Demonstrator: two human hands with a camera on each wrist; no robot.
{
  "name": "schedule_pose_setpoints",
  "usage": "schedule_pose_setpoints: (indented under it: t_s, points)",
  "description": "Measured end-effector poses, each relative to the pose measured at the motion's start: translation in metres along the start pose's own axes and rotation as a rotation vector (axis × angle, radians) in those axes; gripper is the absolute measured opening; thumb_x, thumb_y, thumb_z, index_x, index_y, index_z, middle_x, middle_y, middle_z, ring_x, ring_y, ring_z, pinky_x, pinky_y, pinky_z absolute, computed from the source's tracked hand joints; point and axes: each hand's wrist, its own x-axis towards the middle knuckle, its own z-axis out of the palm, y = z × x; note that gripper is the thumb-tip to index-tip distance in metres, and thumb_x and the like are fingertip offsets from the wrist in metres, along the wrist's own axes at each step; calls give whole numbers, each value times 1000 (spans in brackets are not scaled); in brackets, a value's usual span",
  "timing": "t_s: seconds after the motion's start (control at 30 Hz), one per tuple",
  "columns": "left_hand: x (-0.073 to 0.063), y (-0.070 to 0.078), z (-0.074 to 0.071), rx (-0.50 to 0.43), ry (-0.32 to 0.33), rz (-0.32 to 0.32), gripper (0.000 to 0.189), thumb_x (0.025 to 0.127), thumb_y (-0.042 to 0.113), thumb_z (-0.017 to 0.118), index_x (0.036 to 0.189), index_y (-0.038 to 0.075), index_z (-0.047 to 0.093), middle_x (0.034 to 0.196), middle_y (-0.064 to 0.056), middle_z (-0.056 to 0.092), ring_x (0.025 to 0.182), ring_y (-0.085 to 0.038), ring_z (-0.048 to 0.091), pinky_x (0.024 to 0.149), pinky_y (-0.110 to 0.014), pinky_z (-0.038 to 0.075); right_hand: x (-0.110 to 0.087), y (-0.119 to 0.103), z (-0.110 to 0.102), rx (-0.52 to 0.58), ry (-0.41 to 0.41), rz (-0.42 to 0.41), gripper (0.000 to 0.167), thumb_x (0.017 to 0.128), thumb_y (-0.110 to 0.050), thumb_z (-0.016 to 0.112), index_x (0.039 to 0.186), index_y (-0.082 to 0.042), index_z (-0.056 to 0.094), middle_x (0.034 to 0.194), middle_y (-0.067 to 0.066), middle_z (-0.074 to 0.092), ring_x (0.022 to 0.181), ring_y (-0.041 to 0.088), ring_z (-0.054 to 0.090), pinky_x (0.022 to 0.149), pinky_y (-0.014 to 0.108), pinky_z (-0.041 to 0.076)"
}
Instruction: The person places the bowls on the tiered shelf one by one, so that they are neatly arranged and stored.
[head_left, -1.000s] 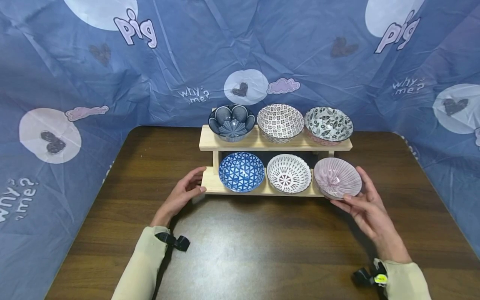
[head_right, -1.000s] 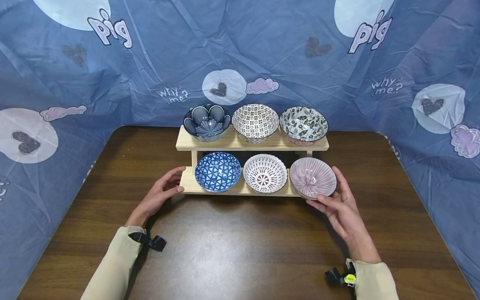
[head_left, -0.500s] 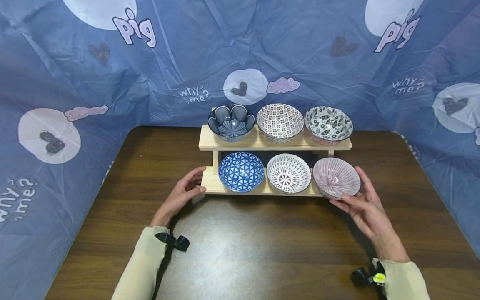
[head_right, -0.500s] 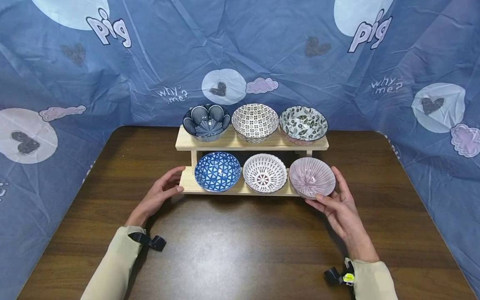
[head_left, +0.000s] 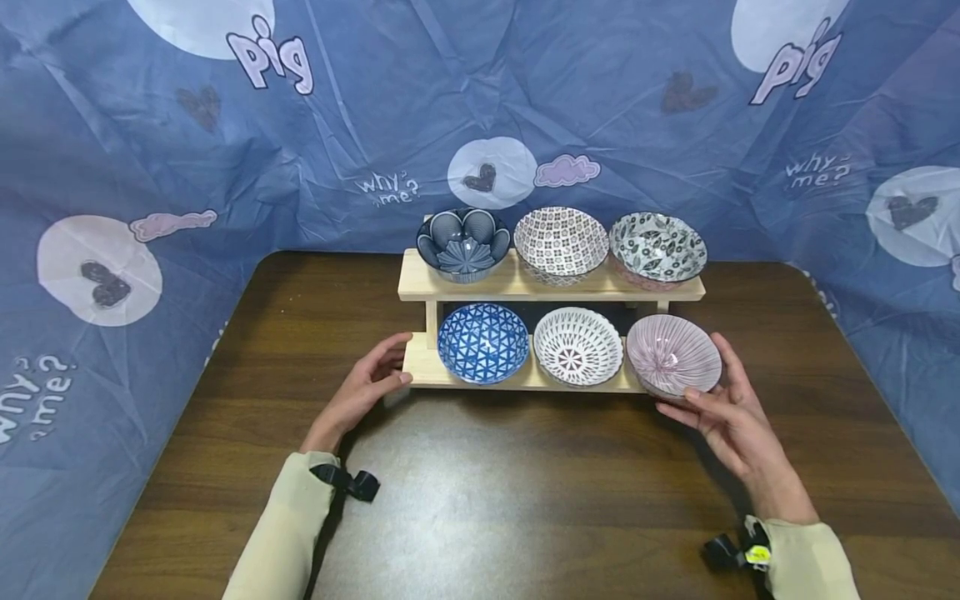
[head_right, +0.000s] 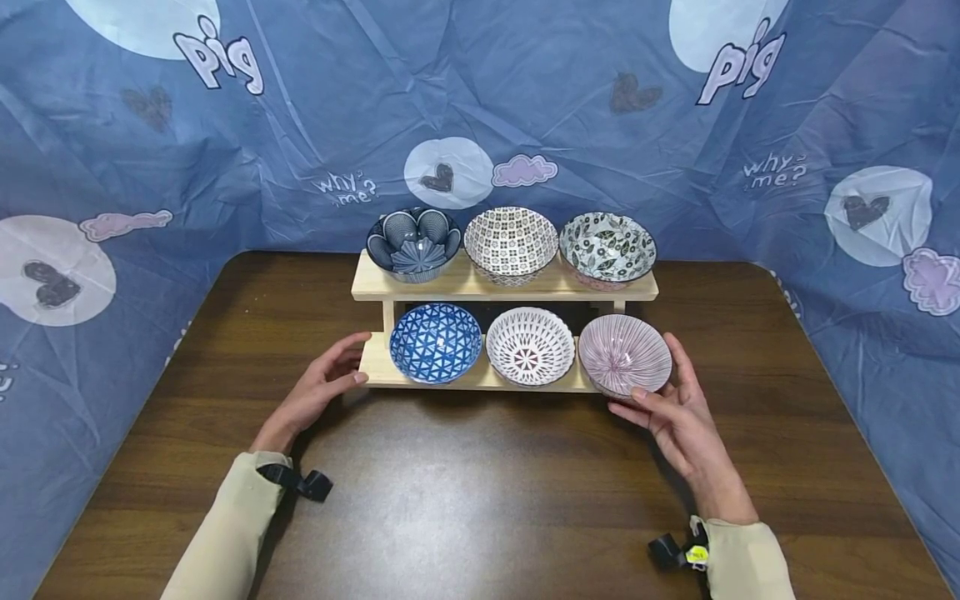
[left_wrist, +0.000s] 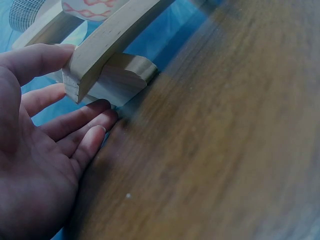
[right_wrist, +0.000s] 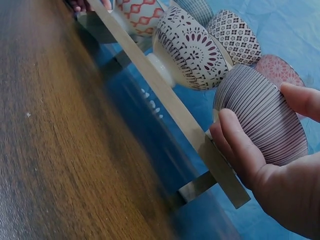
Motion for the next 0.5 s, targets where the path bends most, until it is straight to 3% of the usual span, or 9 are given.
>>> schedule_pose_setpoints:
  t_s: [0.3,0.5]
  points:
    - [2,-1,1,8,-3,-7,62,94,8,62,152,8,38,141,-29,53,117,-16,54,94,-19,45,-3,0,-5,-40,-33,28,84,99,15,33,156,-40,5,147,1,26,109,32,71,82,47,60]
    - [2,0,1,4,1,-7,62,94,8,62,152,7,38,141,-30,53,118,-17,53,94,-19,45,-5,-3,-12,-81,-74,59,78,104,6,31,156,-42,0,147,-4,34,112,33,70,78,43,61]
